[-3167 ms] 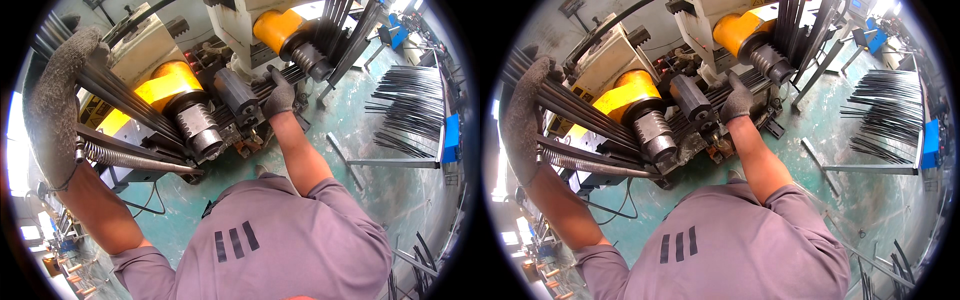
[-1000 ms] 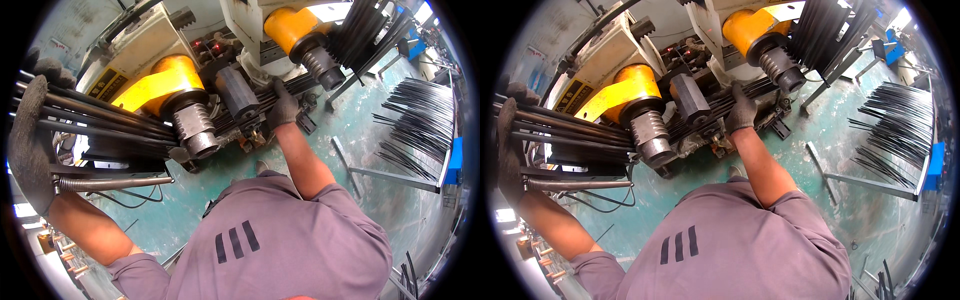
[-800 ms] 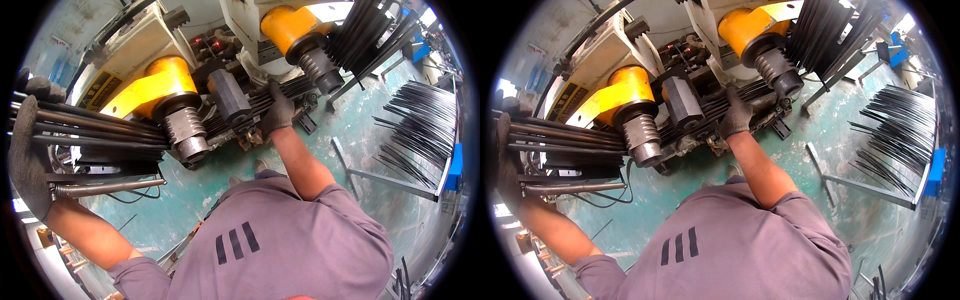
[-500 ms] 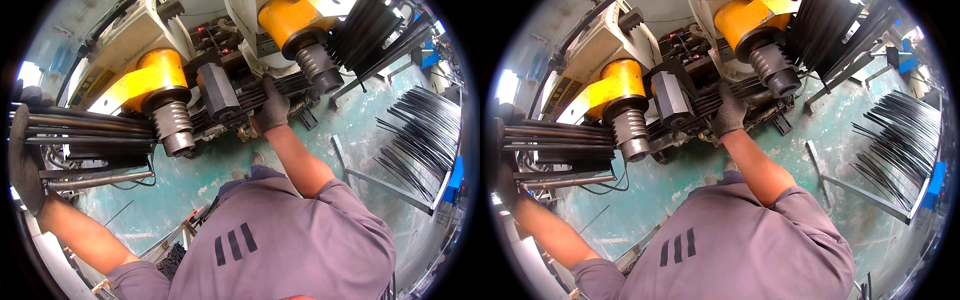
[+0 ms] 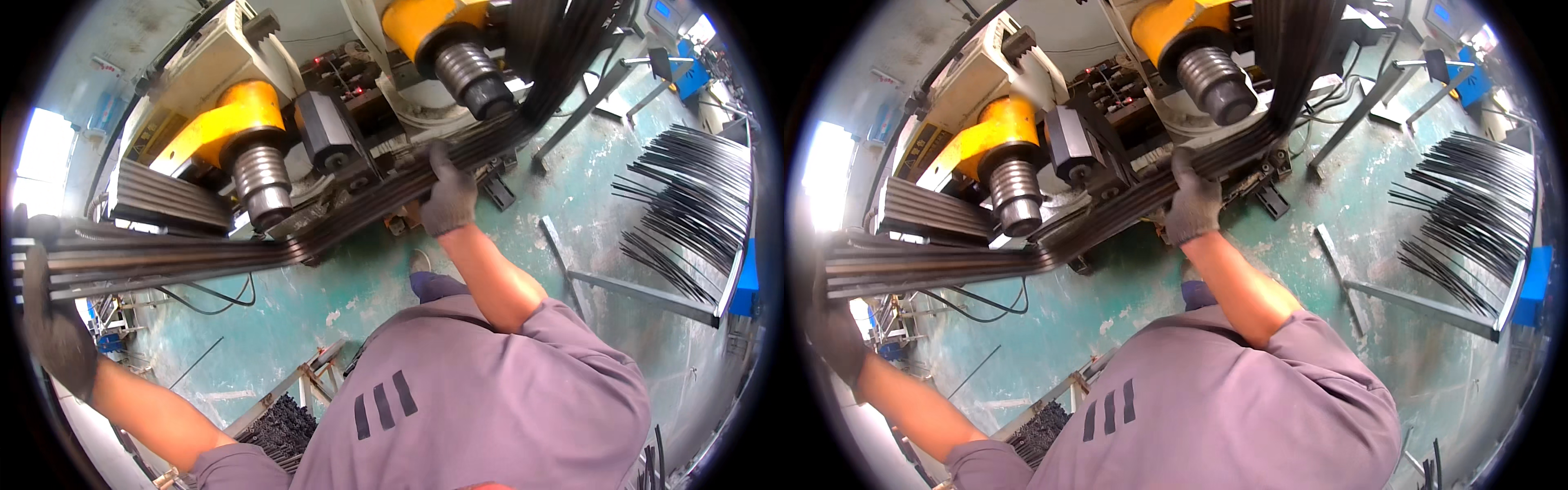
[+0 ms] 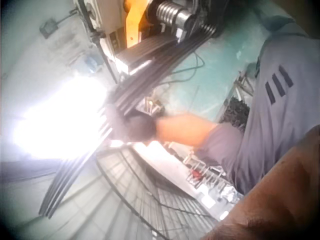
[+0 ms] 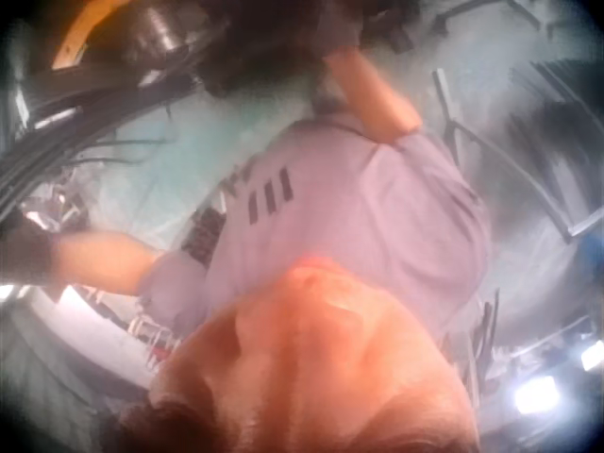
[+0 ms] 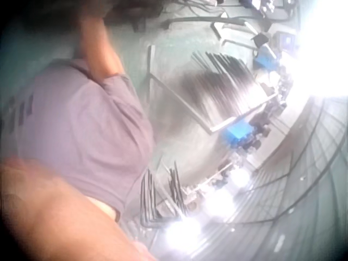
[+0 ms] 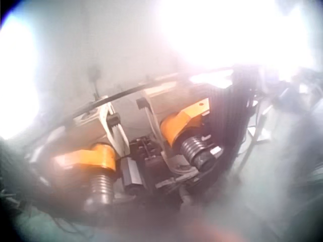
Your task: The person repeatedly picks up bundles of long metal rods from a floor pile and feeds them into a yellow industrial bending machine. The person aligns the rods, operates the machine to bend them, and then removes the finished pieces to place them on a nearby rack. This cycle of loading, bending, and unloading is performed continuously throughout the clip.
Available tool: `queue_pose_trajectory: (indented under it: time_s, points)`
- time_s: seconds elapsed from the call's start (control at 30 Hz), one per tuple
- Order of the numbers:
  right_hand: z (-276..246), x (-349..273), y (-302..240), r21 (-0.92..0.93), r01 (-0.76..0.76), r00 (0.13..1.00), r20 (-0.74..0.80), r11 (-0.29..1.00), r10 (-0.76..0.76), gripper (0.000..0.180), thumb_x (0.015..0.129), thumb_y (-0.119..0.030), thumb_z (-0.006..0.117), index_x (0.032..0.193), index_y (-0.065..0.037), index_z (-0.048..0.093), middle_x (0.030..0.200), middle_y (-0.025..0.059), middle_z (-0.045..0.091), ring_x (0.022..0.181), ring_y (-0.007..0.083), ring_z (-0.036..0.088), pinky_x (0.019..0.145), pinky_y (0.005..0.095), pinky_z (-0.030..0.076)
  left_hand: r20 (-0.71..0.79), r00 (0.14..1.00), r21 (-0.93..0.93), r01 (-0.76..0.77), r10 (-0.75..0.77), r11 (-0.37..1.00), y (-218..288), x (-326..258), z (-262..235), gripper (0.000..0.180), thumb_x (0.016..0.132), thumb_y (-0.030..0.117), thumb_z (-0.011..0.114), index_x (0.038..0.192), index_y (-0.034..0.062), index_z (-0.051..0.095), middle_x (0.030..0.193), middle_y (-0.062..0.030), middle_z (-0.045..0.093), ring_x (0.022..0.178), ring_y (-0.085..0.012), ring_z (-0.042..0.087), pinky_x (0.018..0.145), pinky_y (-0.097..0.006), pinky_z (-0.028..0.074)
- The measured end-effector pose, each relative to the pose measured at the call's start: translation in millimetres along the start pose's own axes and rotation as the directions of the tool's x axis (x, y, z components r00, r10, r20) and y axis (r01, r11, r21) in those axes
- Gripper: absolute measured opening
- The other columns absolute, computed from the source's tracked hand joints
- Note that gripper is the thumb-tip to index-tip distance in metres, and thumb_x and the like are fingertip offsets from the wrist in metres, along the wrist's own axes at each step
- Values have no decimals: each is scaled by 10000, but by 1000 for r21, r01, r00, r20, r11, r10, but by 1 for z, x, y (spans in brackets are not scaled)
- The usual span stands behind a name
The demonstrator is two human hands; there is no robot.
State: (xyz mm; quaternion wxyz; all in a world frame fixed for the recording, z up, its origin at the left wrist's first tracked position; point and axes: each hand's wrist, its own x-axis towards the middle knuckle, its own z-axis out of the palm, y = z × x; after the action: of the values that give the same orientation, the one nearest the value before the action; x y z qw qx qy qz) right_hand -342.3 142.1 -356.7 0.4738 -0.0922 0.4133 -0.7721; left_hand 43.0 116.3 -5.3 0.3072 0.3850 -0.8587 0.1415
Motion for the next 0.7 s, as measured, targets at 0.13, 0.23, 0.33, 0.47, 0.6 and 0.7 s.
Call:
queue_pose_trajectory:
  time_s: [0.13, 0.23, 0.33, 0.47, 0.6, 0.7]
  points:
    - [-81, -53, -41, 73, -39, 988, -147, 997, 50, 221, 999, -188, 588, 1069, 20, 568, 894, 115, 636, 773, 242, 640, 735, 409, 555, -51, 880, -613, 346, -472, 711, 93, -33, 37, 437, 920, 183, 588, 1266, -84, 569, 1041, -152, 668, 951, -233, 645, 905, -354, 490]
    - [-152, -96, -81, 67, 155, 966, -221, 986, -137, 286, 1000, -224, 594, 1090, 45, 560, 830, 115, 620, 771, 243, 639, 715, 417, 556, 50, 906, -792, 292, -420, 535, 110, -75, 54, 441, 940, 152, 552, 1293, -112, 530, 1040, -163, 638, 981, -240, 606, 920, -353, 450]
    - [-221, -143, -143, -198, 244, 843, -440, 949, -309, 258, 990, -222, 616, 996, 35, 585, 737, 96, 620, 609, 232, 632, 564, 376, 547, 123, 822, -935, 283, -556, 213, 132, -108, 99, 384, 917, 155, 539, 1202, -102, 557, 974, -150, 592, 897, -219, 581, 856, -351, 427]
    - [-301, -205, -251, -522, 324, 595, -536, 789, -599, 358, 965, -352, 644, 958, 5, 625, 658, 48, 618, 543, 153, 610, 484, 298, 493, 548, 661, -820, 545, -513, -173, 182, -164, 202, 454, 862, 81, 503, 1287, -80, 496, 1011, -161, 635, 962, -247, 616, 927, -392, 474]
    - [-392, -239, -362, -743, 318, 332, -495, 590, -803, 353, 948, -358, 672, 913, -8, 648, 694, 57, 644, 559, 149, 613, 482, 283, 473, 848, 519, -478, 656, -111, -584, 322, -211, 270, 338, 825, 78, 515, 1127, -45, 606, 1057, -180, 645, 1025, -310, 613, 998, -437, 460]
    - [-432, -252, -433, -880, 132, 148, -438, 457, -887, 265, 934, -280, 691, 923, -18, 652, 643, 43, 651, 507, 114, 596, 477, 275, 460, 939, 339, -214, 718, 64, -662, 414, -250, 294, 348, 833, 64, 511, 1154, -53, 578, 1109, -195, 629, 1050, -345, 610, 998, -486, 462]
